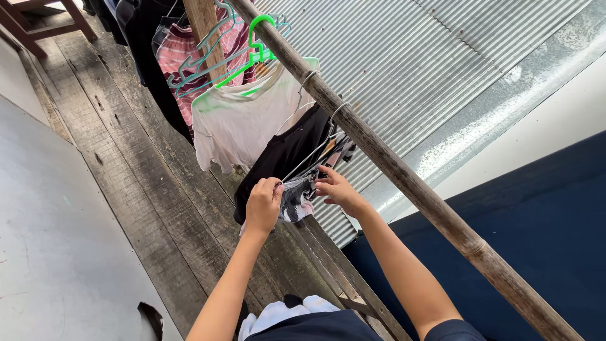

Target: Hang clothes on a bamboo rod for drying.

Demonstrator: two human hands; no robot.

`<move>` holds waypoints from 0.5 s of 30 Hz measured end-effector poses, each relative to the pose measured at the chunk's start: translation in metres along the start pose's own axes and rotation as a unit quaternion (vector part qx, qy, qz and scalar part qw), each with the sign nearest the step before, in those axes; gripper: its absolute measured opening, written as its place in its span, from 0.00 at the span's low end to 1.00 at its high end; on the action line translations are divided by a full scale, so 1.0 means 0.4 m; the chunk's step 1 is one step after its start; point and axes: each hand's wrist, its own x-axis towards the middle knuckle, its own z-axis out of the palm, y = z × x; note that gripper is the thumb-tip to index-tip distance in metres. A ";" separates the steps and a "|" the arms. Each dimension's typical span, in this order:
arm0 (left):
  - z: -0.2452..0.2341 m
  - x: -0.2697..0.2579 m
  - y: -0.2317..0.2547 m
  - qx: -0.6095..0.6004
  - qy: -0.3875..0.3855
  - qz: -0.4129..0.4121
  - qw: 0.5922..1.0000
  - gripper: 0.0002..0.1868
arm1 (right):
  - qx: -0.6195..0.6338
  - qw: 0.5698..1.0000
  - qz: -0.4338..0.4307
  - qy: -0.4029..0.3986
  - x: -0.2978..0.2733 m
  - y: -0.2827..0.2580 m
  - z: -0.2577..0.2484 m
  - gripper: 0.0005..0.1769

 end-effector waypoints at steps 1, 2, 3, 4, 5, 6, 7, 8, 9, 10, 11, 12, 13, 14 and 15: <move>-0.003 -0.004 -0.005 0.000 0.000 0.000 1.000 0.07 | 0.000 1.000 0.000 0.000 0.000 0.002 0.002 0.42; -0.006 -0.008 -0.010 0.010 -0.004 -0.004 1.000 0.08 | -0.002 1.000 -0.001 0.000 0.000 0.004 0.005 0.42; -0.009 -0.013 -0.015 0.019 -0.010 -0.008 1.000 0.10 | -0.004 1.000 -0.001 0.001 -0.002 0.007 0.008 0.41; -0.011 -0.018 -0.022 0.019 -0.010 -0.007 1.000 0.10 | -0.003 1.000 -0.001 0.002 -0.003 0.007 0.011 0.41; -0.012 -0.022 -0.029 0.027 -0.020 -0.012 0.999 0.12 | -0.015 1.000 -0.005 0.005 -0.005 0.007 0.013 0.40; -0.013 -0.027 -0.035 0.034 -0.031 -0.017 0.999 0.15 | -0.027 1.000 -0.009 0.009 -0.007 0.007 0.016 0.39; -0.023 -0.027 -0.023 0.034 -0.034 -0.012 0.999 0.15 | -0.023 1.000 -0.009 0.013 -0.013 0.008 0.017 0.39; -0.034 -0.027 -0.012 0.030 -0.028 -0.006 0.999 0.16 | -0.018 1.000 -0.015 0.011 -0.020 0.007 0.019 0.39; -0.046 -0.025 0.001 0.025 -0.020 0.001 0.999 0.17 | -0.013 1.000 -0.022 0.009 -0.026 0.004 0.021 0.38; -0.053 -0.018 0.004 0.024 -0.024 0.006 0.999 0.17 | -0.009 1.000 -0.023 0.014 -0.044 -0.013 0.025 0.38; -0.058 -0.016 0.009 -0.003 -0.023 0.005 1.000 0.18 | -0.014 0.999 -0.025 0.021 -0.067 -0.026 0.027 0.37; -0.063 -0.013 0.013 -0.030 -0.022 0.005 0.999 0.18 | -0.018 0.999 -0.027 0.029 -0.090 -0.038 0.030 0.36; -0.072 -0.006 0.019 -0.034 -0.028 0.011 0.999 0.18 | -0.015 0.999 -0.027 0.038 -0.104 -0.040 0.030 0.36; -0.081 0.002 0.026 -0.055 -0.037 0.007 0.998 0.18 | -0.015 0.997 -0.051 0.048 -0.119 -0.042 0.031 0.35; -0.090 0.009 0.034 -0.076 -0.049 0.004 0.996 0.18 | -0.014 0.995 -0.074 0.061 -0.138 -0.040 0.034 0.34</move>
